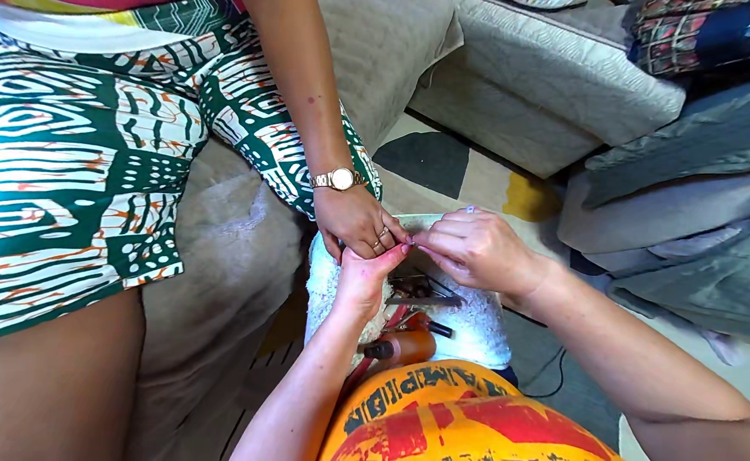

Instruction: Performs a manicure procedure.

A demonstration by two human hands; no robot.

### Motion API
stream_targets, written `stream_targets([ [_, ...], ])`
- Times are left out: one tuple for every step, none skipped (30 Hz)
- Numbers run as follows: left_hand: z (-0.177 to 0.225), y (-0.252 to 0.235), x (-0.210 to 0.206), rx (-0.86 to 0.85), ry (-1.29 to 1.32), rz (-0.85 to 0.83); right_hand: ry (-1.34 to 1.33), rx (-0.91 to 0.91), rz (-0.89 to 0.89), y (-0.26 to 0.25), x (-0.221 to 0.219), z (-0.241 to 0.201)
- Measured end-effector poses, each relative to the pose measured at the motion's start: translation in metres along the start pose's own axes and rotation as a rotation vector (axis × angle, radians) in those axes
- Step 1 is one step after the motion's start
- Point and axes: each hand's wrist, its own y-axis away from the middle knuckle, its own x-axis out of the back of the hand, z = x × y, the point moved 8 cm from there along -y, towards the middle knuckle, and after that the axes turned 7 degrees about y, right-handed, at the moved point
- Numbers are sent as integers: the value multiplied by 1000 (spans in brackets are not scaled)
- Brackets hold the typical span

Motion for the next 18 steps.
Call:
stream_targets([
  [0, 0, 0, 1, 2, -7, -7, -3, 3, 0, 1, 1],
  [0, 1, -1, 0, 6, -7, -21, -10, 9, 1, 2, 2],
  [0, 1, -1, 0, 10, -5, -37, -21, 17, 2, 2, 3],
  [1, 1, -2, -1, 14, -9, -57, -38, 25, 3, 3, 5],
  [1, 1, -2, -4, 19, -19, -82, -62, 31, 5, 3, 7],
  [2, 1, -3, -8, 26, -29, -119, -95, 39, 7, 3, 9],
  [2, 1, -3, -9, 30, -43, -172, -137, 45, 10, 2, 12],
  [2, 1, -4, -11, 27, -58, -245, -191, 59, 13, 2, 15],
  [2, 1, -4, -14, 26, -59, -335, -260, 75, 17, 0, 17],
  [2, 1, -4, -18, 26, -55, -435, -335, 85, 20, -1, 19],
  [2, 1, -4, -20, 27, -52, -531, -410, 82, 23, -4, 20],
  [2, 1, -4, -21, 27, -48, -607, -476, 71, 27, -8, 21],
  [2, 1, -4, -21, 25, -44, -658, -530, 61, 29, -11, 20],
  [1, 1, -4, -21, 19, -38, -688, -572, 52, 31, -14, 19],
  [1, 0, -3, -20, 14, -30, -703, -605, 48, 32, -17, 18],
  [0, 0, -3, -19, 12, -21, -717, -632, 44, 33, -19, 17],
  [0, 0, -2, -19, 10, -14, -738, -657, 42, 33, -20, 17],
  [-1, 0, -2, -17, 11, -2, -758, -676, 44, 33, -22, 17],
])
